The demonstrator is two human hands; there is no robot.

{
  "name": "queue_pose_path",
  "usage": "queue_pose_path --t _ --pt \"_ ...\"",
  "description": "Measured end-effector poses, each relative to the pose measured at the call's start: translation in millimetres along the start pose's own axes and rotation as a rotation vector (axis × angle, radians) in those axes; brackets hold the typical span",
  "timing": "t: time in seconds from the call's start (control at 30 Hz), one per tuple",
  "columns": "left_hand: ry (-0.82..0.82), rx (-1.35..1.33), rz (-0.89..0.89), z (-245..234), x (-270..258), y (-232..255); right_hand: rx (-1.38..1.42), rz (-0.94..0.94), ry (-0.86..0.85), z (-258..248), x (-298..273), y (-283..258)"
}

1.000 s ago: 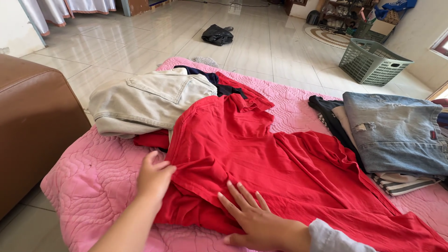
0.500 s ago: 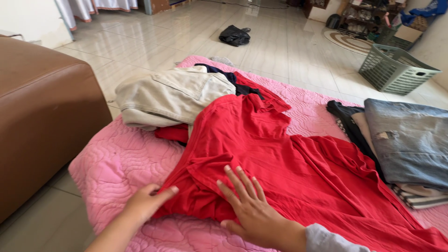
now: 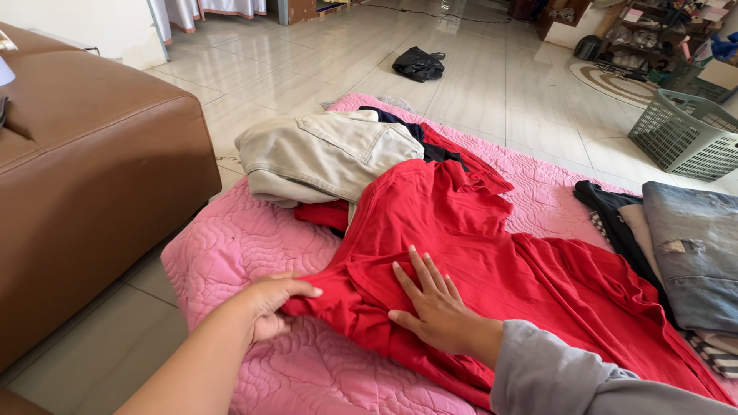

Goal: Folding a red shirt on a pink blanket.

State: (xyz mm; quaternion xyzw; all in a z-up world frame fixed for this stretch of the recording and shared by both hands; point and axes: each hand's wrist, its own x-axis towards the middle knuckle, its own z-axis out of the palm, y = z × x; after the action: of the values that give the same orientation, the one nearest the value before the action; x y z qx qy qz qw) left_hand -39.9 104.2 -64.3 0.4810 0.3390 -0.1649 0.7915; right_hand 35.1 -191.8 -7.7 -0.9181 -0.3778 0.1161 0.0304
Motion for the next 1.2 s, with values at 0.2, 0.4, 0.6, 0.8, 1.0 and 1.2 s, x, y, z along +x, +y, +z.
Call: queue_pose_path --t 0.2,0.4,0.6,0.8,1.0,1.2 --pt "0.125 0.067 0.474 -46 45 -27 -0.117 -0.144 0.153 3 -12 1" --pt "0.589 0.718 0.704 -15 19 -28 -0.188 -0.287 0.298 17 -33 10" --pt "0.506 1.250 1.010 93 -41 -20 -0.016 -0.246 0.142 20 -38 20" --pt "0.013 1.546 0.945 163 -66 -68 0.060 -0.285 0.288 25 -52 52" --pt "0.417 1.645 1.845 154 69 -205 0.050 -0.217 0.324 22 -89 92" --pt "0.673 1.367 2.146 160 85 -209 0.051 -0.062 0.306 27 -114 113"
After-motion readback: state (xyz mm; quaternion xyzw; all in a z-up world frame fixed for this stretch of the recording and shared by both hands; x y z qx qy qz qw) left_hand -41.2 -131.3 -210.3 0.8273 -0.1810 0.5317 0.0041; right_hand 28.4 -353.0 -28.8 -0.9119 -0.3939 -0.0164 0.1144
